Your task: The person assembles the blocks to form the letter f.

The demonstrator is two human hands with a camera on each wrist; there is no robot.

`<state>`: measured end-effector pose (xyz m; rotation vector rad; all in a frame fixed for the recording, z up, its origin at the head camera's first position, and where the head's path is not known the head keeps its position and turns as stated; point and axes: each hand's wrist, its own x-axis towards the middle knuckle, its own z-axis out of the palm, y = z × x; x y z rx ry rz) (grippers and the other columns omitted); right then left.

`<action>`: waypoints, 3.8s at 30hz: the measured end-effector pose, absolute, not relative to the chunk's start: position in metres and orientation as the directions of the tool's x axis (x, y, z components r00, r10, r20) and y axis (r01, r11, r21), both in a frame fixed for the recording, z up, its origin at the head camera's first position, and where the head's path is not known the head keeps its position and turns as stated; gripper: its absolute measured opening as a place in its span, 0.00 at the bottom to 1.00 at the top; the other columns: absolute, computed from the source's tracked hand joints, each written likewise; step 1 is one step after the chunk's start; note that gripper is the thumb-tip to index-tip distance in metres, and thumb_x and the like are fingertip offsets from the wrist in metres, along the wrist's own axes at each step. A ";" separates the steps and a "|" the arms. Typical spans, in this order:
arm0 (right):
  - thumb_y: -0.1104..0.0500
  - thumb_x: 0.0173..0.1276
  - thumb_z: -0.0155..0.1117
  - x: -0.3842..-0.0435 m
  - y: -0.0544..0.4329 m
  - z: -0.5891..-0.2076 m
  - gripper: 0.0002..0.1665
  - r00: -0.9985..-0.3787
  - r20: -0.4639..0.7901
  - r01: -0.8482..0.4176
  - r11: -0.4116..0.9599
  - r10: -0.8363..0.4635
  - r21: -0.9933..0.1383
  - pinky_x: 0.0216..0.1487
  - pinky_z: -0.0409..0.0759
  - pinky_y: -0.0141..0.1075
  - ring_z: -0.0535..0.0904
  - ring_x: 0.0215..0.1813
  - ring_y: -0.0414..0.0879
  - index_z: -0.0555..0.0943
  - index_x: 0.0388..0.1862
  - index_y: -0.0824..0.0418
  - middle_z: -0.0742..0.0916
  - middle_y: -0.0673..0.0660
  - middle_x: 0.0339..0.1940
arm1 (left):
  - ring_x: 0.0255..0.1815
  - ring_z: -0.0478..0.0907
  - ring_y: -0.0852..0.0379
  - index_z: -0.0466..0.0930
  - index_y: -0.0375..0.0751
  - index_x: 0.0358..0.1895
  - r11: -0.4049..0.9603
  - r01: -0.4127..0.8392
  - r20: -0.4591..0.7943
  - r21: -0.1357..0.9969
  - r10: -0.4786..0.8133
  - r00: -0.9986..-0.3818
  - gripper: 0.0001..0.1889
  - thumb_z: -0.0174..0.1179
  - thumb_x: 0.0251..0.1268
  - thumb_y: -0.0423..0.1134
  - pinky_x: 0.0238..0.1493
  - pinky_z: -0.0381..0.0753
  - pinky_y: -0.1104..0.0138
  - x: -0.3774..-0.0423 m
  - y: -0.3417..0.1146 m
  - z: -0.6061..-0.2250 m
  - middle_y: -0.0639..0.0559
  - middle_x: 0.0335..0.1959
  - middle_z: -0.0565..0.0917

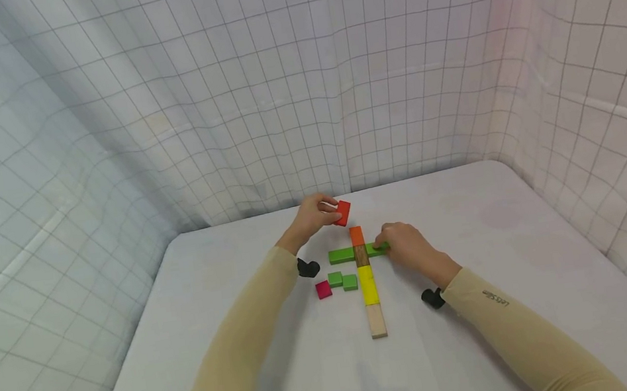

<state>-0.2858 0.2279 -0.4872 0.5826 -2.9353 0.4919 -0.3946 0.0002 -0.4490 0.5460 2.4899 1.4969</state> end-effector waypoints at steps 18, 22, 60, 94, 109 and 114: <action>0.72 0.59 0.73 -0.287 0.230 -0.491 0.16 -0.912 0.172 -0.408 0.862 -0.372 -0.300 0.50 0.82 0.44 0.83 0.43 0.49 0.91 0.44 0.59 0.88 0.52 0.39 | 0.42 0.84 0.52 0.81 0.36 0.52 0.403 0.141 -0.007 0.904 0.344 -0.939 0.15 0.71 0.62 0.33 0.45 0.83 0.63 -0.409 0.027 -0.473 0.42 0.46 0.86; 0.72 0.58 0.74 -0.287 0.230 -0.491 0.15 -0.916 0.165 -0.399 0.866 -0.365 -0.302 0.49 0.82 0.44 0.83 0.42 0.48 0.91 0.44 0.59 0.88 0.51 0.38 | 0.44 0.84 0.51 0.82 0.36 0.51 0.424 0.129 -0.011 0.896 0.312 -0.950 0.15 0.71 0.62 0.33 0.44 0.83 0.63 -0.409 0.029 -0.474 0.42 0.47 0.86; 0.70 0.60 0.74 -0.286 0.232 -0.492 0.13 -0.894 0.226 -0.437 0.867 -0.388 -0.241 0.45 0.83 0.41 0.84 0.39 0.47 0.92 0.43 0.58 0.88 0.51 0.37 | 0.39 0.82 0.54 0.88 0.37 0.48 0.612 0.216 0.018 0.761 0.312 -0.950 0.12 0.70 0.64 0.36 0.40 0.81 0.65 -0.407 0.045 -0.491 0.46 0.39 0.88; 0.69 0.59 0.76 -0.283 0.229 -0.490 0.13 -0.898 0.229 -0.430 0.863 -0.377 -0.264 0.47 0.83 0.41 0.83 0.40 0.47 0.92 0.42 0.58 0.87 0.51 0.36 | 0.44 0.82 0.51 0.87 0.38 0.51 0.633 0.266 0.017 0.727 0.371 -0.929 0.13 0.68 0.66 0.36 0.45 0.81 0.62 -0.404 0.045 -0.490 0.44 0.43 0.87; 0.68 0.61 0.74 -0.279 0.227 -0.482 0.13 -0.914 0.179 -0.402 0.876 -0.364 -0.268 0.50 0.82 0.44 0.83 0.45 0.49 0.91 0.45 0.58 0.88 0.51 0.41 | 0.42 0.82 0.52 0.84 0.36 0.55 0.589 0.331 0.016 0.737 0.475 -0.880 0.14 0.64 0.69 0.35 0.46 0.81 0.61 -0.396 0.032 -0.468 0.44 0.45 0.86; 0.67 0.62 0.74 -0.278 0.225 -0.480 0.14 -0.918 0.162 -0.393 0.882 -0.362 -0.260 0.51 0.82 0.45 0.83 0.45 0.49 0.91 0.46 0.57 0.88 0.52 0.42 | 0.47 0.80 0.51 0.85 0.37 0.55 0.585 0.377 0.029 0.718 0.516 -0.856 0.14 0.63 0.70 0.35 0.48 0.80 0.60 -0.391 0.023 -0.463 0.45 0.47 0.86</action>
